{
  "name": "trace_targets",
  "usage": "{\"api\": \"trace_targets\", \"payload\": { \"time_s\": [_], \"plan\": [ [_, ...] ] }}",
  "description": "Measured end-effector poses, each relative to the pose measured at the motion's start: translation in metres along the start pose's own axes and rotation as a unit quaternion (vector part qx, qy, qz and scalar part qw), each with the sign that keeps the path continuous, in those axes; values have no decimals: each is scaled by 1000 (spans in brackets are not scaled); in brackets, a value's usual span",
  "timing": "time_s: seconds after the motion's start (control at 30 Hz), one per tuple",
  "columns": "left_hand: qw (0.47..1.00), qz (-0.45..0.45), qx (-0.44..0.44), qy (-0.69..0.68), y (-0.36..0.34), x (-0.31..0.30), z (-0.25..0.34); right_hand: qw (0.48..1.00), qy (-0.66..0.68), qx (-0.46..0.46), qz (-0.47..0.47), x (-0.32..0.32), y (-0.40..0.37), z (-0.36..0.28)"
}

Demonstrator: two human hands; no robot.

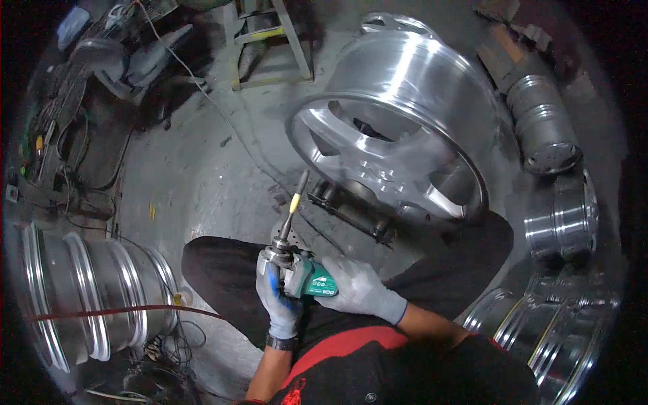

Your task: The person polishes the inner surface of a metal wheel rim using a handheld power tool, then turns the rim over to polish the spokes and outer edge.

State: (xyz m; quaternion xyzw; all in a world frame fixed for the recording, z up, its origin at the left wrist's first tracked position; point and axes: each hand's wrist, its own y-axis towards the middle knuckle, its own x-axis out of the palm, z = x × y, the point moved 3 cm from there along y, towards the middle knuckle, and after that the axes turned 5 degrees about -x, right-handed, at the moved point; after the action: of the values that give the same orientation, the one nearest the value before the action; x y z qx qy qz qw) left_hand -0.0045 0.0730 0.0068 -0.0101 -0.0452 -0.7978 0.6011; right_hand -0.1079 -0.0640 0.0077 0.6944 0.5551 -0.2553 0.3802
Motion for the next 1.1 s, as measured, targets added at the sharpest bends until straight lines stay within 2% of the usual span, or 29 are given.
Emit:
{"api": "trace_targets", "payload": {
  "time_s": [0.03, 0.07, 0.1, 0.13, 0.17, 0.2, 0.23, 0.33, 0.37, 0.4, 0.47, 0.53, 0.57, 0.6, 0.67, 0.73, 0.83, 0.9, 0.97, 1.0, 1.03, 1.1],
  "plan": [
    [1000, -6, -1, 2, 2, -1, 3, 1000, 1, 5, 4, 0, -2, 1],
    [989, -45, 69, 126, 5, -1, 9, 1000, -15, 8, 10, -1, -3, 2],
    [956, -82, 138, 247, 7, 2, 14, 999, -31, 10, 17, -2, -4, 4],
    [955, -87, 138, 248, 7, 8, 13, 999, -30, 15, 20, -3, -5, 6],
    [992, -72, 36, 100, 8, 14, 7, 999, -38, 33, 16, -4, -6, 9],
    [995, -54, -68, -50, 10, 19, 1, 998, -46, 51, 12, -6, -5, 13],
    [992, -87, 29, 87, 16, 20, 8, 997, -46, 54, 15, -8, -5, 14],
    [983, -100, 72, 135, 22, 39, 2, 995, -44, 93, 10, -14, -2, 22],
    [961, -105, 138, 214, 25, 40, 8, 994, -54, 97, 16, -14, 0, 24],
    [961, -108, 139, 215, 27, 42, 11, 993, -63, 102, 22, -15, 1, 26],
    [934, -105, 220, 262, 26, 50, 19, 992, -53, 114, 19, -21, 4, 28],
    [940, -93, 211, 250, 22, 55, 15, 991, -41, 124, 16, -22, 7, 29],
    [984, -69, 97, 134, 20, 58, 17, 993, -41, 109, 36, -22, 8, 29],
    [999, -43, -21, 14, 18, 59, 17, 993, -40, 95, 55, -22, 9, 28],
    [998, -55, -29, 21, 11, 59, 18, 992, -10, 127, 23, -21, 13, 28],
    [993, -64, -87, 46, 6, 57, 14, 987, 19, 160, -7, -16, 12, 32],
    [991, -87, -98, 38, 1, 52, 12, 989, 54, 140, 5, -5, 8, 41],
    [989, -98, -105, 33, 1, 51, 13, 993, 30, 104, 41, -10, 9, 38],
    [970, -151, -168, -85, 8, 50, 12, 992, 47, 107, 39, -25, 14, 37],
    [970, -154, -169, -83, 15, 48, 12, 992, 64, 108, 33, -32, 17, 38],
    [962, -197, -179, -56, 23, 48, 10, 991, 64, 110, 35, -31, 19, 43],
    [945, -263, -192, 16, 38, 51, 7, 992, 51, 66, 100, -28, 23, 52]
  ]
}}
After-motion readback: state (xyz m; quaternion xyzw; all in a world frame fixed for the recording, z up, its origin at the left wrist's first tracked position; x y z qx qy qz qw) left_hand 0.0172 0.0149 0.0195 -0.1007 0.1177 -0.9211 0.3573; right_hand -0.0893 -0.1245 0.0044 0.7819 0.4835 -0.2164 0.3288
